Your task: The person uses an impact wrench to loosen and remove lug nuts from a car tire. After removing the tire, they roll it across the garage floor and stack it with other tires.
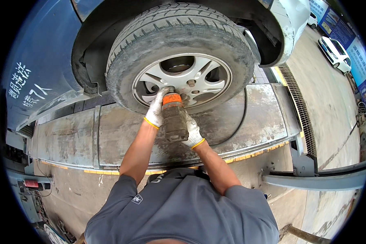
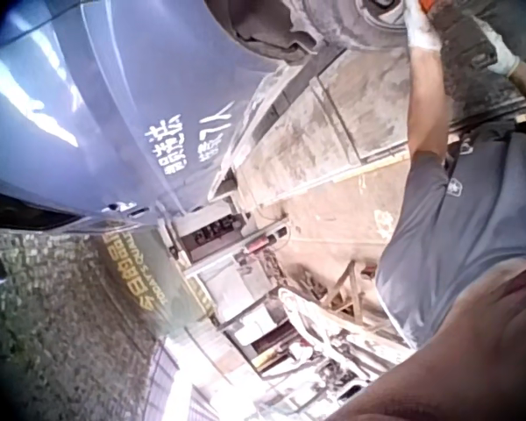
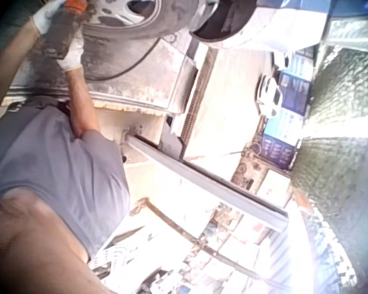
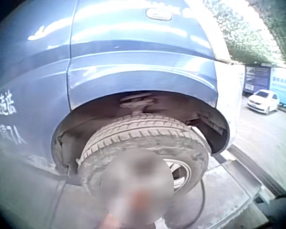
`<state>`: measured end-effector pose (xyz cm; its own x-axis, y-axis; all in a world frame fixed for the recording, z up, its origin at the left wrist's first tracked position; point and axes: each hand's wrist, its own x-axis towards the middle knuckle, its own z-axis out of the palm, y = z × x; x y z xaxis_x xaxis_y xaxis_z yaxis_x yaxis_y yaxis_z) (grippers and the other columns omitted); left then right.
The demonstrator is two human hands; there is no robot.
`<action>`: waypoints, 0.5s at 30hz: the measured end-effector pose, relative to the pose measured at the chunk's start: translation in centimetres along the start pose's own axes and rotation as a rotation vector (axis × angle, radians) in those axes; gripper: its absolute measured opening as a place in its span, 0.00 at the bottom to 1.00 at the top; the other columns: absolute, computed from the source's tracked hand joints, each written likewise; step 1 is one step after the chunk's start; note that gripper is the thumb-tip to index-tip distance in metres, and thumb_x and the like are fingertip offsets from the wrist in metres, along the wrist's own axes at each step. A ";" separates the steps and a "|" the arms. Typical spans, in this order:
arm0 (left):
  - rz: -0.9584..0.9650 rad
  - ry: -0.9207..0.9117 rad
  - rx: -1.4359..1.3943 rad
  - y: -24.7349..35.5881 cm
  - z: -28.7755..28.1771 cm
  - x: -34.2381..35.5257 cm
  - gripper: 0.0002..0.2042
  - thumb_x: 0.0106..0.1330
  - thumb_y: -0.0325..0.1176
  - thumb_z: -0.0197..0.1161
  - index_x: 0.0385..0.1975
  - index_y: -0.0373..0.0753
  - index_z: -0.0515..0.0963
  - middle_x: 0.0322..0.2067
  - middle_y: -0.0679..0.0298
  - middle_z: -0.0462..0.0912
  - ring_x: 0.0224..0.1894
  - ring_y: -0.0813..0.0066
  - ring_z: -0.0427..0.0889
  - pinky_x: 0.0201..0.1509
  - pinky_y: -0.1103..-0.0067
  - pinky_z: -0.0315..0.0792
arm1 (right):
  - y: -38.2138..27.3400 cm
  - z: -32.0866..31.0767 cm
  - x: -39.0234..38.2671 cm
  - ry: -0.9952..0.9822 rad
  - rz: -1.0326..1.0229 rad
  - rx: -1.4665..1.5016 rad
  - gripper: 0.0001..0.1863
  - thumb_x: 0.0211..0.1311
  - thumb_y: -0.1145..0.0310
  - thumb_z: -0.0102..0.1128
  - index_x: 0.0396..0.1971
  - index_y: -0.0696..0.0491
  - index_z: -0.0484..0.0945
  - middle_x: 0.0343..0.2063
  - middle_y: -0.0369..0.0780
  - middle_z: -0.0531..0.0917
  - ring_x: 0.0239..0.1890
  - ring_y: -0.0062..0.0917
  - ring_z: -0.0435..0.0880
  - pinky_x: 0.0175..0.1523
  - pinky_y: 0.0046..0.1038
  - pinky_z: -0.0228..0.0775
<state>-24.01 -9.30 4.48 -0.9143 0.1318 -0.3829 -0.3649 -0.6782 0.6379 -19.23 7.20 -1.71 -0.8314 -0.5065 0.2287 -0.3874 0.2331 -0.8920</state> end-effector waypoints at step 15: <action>0.072 -0.023 0.175 -1.2 -0.5 -1.3 0.22 0.70 0.53 0.55 0.51 0.41 0.76 0.40 0.58 0.85 0.40 0.68 0.86 0.44 0.72 0.81 | 0.8 -0.6 -2.1 -0.045 -0.151 -0.376 0.34 0.55 0.57 0.67 0.61 0.54 0.71 0.58 0.46 0.76 0.60 0.37 0.75 0.65 0.35 0.66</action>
<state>-22.31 -9.03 3.94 -0.9423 0.1048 -0.3180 -0.3213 -0.5503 0.7707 -18.00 8.92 -2.64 -0.7388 -0.5923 0.3214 -0.6295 0.4364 -0.6429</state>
